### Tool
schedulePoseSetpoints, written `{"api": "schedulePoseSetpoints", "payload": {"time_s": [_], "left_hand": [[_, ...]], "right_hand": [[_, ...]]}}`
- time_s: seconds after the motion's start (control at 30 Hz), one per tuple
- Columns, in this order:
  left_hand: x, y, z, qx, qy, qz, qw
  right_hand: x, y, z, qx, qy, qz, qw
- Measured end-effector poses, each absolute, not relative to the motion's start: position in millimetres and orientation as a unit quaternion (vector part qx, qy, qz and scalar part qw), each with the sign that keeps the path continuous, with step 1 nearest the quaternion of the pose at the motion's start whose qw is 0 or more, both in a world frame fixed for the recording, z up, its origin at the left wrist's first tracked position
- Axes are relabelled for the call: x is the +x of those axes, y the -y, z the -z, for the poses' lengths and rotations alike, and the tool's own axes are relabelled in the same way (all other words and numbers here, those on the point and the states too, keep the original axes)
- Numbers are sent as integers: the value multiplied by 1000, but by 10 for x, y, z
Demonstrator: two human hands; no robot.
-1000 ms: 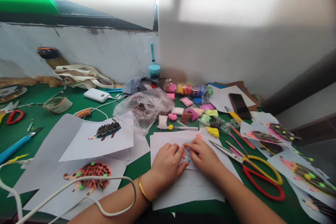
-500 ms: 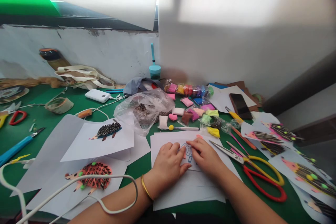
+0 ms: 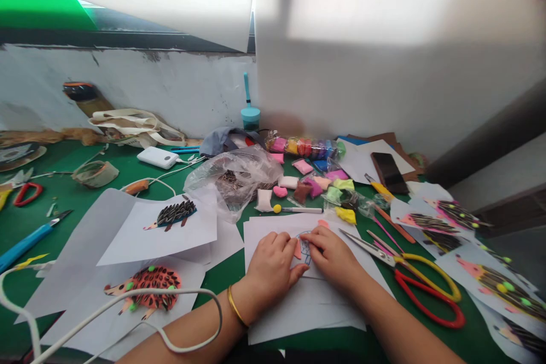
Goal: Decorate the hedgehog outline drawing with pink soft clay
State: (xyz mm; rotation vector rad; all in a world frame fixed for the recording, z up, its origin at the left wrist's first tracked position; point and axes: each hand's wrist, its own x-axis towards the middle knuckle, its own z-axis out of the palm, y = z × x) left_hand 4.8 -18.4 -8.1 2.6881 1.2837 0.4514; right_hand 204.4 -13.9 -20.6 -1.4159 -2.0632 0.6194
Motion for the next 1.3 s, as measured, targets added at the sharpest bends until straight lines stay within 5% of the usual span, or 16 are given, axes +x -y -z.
{"api": "schedulePoseSetpoints", "payload": {"time_s": [1.3], "left_hand": [[-32, 205, 43, 912, -375, -151, 70]], "right_hand": [[2084, 231, 137, -481, 794, -238, 285]]}}
